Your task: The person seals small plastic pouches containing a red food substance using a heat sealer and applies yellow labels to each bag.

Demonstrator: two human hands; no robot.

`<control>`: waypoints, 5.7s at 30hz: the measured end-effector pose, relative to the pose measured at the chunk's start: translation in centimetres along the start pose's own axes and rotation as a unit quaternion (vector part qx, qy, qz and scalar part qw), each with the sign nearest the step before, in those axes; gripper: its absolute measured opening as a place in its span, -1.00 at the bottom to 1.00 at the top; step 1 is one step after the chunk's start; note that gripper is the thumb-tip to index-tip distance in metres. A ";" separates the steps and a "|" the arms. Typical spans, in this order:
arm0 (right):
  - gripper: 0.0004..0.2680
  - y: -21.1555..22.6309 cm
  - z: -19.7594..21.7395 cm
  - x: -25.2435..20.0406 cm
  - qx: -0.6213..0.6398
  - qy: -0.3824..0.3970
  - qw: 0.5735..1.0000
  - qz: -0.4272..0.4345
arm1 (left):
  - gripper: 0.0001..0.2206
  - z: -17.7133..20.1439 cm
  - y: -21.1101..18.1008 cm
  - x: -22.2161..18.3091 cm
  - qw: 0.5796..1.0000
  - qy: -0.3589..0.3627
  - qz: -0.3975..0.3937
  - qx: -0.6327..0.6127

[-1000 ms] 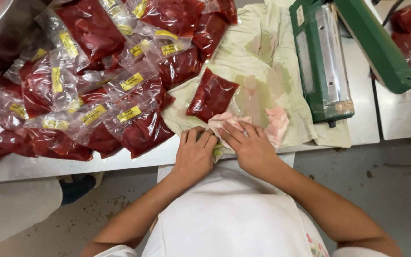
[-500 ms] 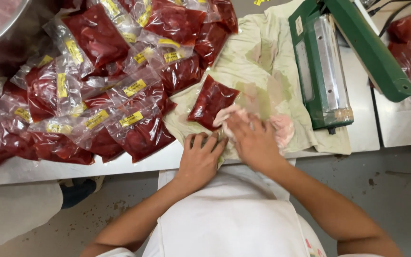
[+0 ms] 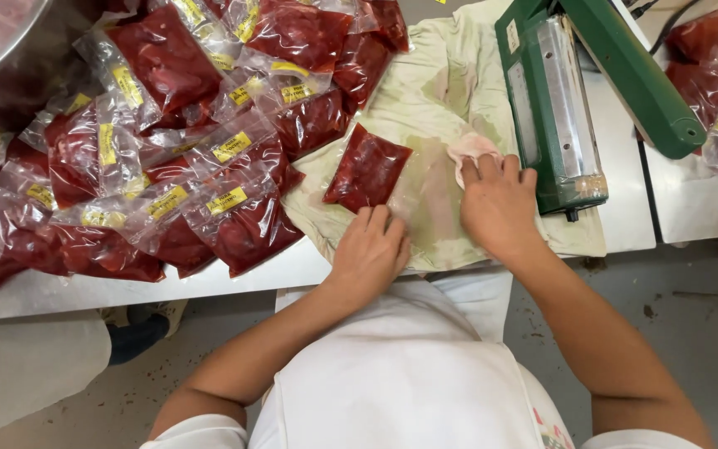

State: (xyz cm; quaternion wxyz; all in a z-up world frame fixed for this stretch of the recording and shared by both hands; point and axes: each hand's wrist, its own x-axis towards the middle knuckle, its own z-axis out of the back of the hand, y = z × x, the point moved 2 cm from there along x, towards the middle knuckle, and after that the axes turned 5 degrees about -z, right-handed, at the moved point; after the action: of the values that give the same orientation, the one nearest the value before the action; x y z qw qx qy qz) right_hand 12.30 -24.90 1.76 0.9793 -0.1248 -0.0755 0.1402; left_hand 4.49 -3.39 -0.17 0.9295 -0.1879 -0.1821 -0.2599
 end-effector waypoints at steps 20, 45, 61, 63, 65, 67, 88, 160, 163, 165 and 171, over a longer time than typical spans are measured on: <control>-0.74 2.5 1.6 -2.8 0.207 -0.063 0.975 -0.053 | -0.90 -1.5 1.0 3.3 0.988 0.018 0.141 0.067; -0.66 8.1 4.0 -1.9 0.155 -0.028 0.980 0.124 | -0.78 4.5 4.3 6.3 0.932 0.201 0.278 -0.116; -0.59 8.0 4.1 0.6 0.099 -0.089 0.985 0.107 | -0.75 2.8 4.2 6.1 0.936 0.210 0.252 -0.129; -0.48 8.1 3.0 2.1 0.090 0.074 0.992 0.041 | -0.75 3.2 4.2 6.3 0.933 0.219 0.256 -0.126; -0.45 8.2 3.2 2.8 0.108 0.127 0.986 0.016 | -0.74 3.2 4.4 6.2 0.932 0.219 0.257 -0.129; -0.43 7.4 2.9 3.2 0.121 0.177 0.977 -0.012 | -0.74 3.2 4.4 6.3 0.933 0.217 0.253 -0.133; -0.62 4.3 3.1 2.8 0.242 0.365 0.870 0.226 | -0.60 2.3 2.3 -3.4 0.998 0.050 0.010 -0.034; -0.91 -18.1 5.3 5.5 0.555 0.151 0.678 -0.457 | -0.49 -3.1 -3.8 21.7 0.511 0.105 0.388 -0.760; -0.91 -17.3 8.1 7.6 0.539 0.170 0.682 -0.464 | -0.61 -5.1 -2.6 22.6 0.543 0.050 0.406 -0.733; -0.80 -15.9 12.8 8.1 0.388 0.209 0.778 -0.448 | -0.63 -5.5 -2.4 22.6 0.550 0.047 0.418 -0.721; -0.86 -16.5 15.3 6.7 0.369 -0.075 0.905 -0.199 | -0.64 -7.2 -2.4 22.1 0.490 -0.001 0.386 -0.782</control>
State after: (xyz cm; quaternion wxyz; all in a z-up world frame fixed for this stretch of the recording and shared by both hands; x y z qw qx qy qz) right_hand 20.02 -34.82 21.56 0.9543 0.2742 -0.1148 -0.0308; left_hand 22.53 -17.69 3.82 0.4085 -0.8892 0.1861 0.0889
